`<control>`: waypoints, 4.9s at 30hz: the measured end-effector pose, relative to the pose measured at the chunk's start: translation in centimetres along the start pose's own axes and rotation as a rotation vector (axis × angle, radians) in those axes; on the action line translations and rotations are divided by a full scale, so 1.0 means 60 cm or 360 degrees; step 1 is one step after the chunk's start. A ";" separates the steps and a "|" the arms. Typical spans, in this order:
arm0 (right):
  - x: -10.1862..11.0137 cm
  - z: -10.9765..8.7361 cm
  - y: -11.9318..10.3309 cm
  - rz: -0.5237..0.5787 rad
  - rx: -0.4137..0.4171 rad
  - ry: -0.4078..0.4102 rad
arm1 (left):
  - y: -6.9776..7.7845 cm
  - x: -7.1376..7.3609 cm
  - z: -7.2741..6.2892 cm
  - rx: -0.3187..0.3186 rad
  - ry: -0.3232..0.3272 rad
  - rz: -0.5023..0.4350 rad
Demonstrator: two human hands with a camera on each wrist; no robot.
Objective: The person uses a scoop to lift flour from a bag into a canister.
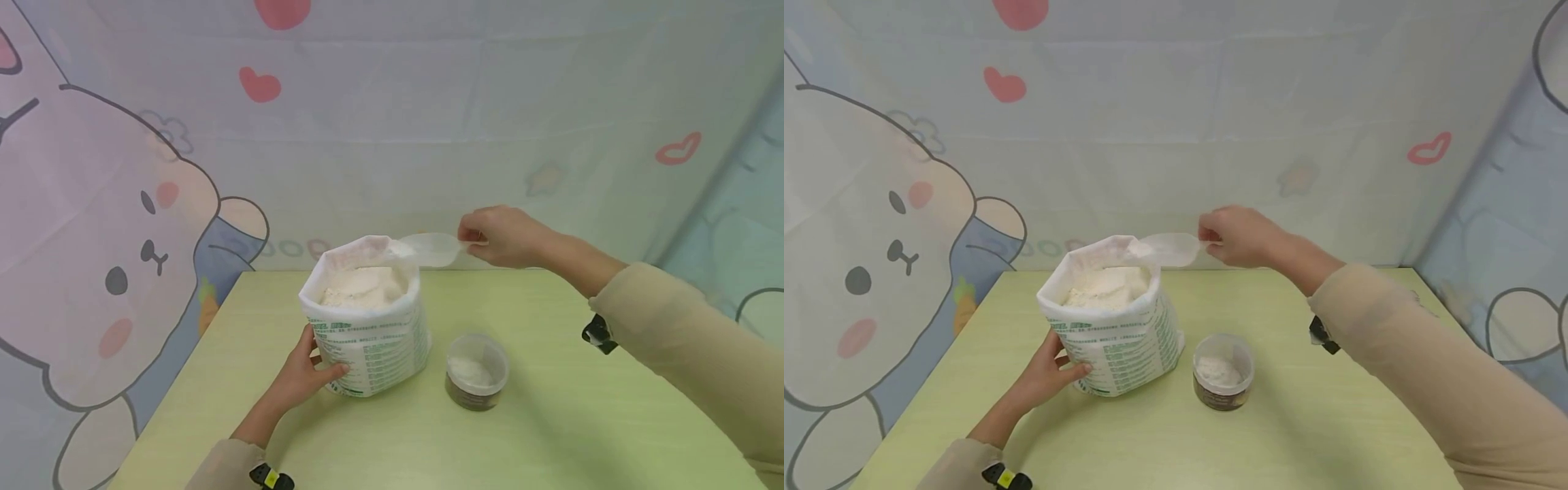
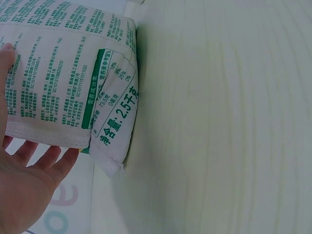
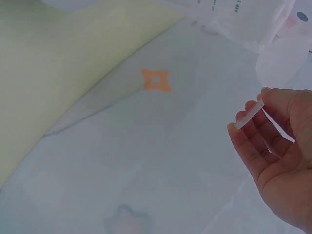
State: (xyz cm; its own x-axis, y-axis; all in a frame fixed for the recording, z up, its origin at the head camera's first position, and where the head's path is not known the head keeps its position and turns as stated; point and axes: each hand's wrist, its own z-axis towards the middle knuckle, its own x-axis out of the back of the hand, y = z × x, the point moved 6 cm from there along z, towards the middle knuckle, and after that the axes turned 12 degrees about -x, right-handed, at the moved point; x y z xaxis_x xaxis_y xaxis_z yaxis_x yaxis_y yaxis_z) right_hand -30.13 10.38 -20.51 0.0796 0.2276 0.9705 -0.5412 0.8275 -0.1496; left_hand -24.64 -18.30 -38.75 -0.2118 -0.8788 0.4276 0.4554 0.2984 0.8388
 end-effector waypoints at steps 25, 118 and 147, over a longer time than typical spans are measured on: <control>-0.024 -0.056 0.077 0.0045 -0.0073 0.0026 | -0.027 0.004 0.003 0.0003 -0.0019 0.0038; -0.124 -0.127 0.050 -0.0833 0.0531 0.0178 | -0.009 0.006 -0.002 0.0012 -0.0015 0.0028; -0.126 -0.135 0.026 -0.1305 0.0873 0.0383 | -0.012 0.006 -0.001 0.0015 -0.0011 0.0024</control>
State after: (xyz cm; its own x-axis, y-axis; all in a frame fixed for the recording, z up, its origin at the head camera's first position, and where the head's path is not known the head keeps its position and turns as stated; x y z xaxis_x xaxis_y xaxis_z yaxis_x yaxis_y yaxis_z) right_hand -24.84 14.11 -29.63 0.7327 -0.1570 0.6622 -0.5489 0.4389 0.7114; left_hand -24.97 -18.85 -39.24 -0.2108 -0.8717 0.4424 0.4503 0.3151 0.8354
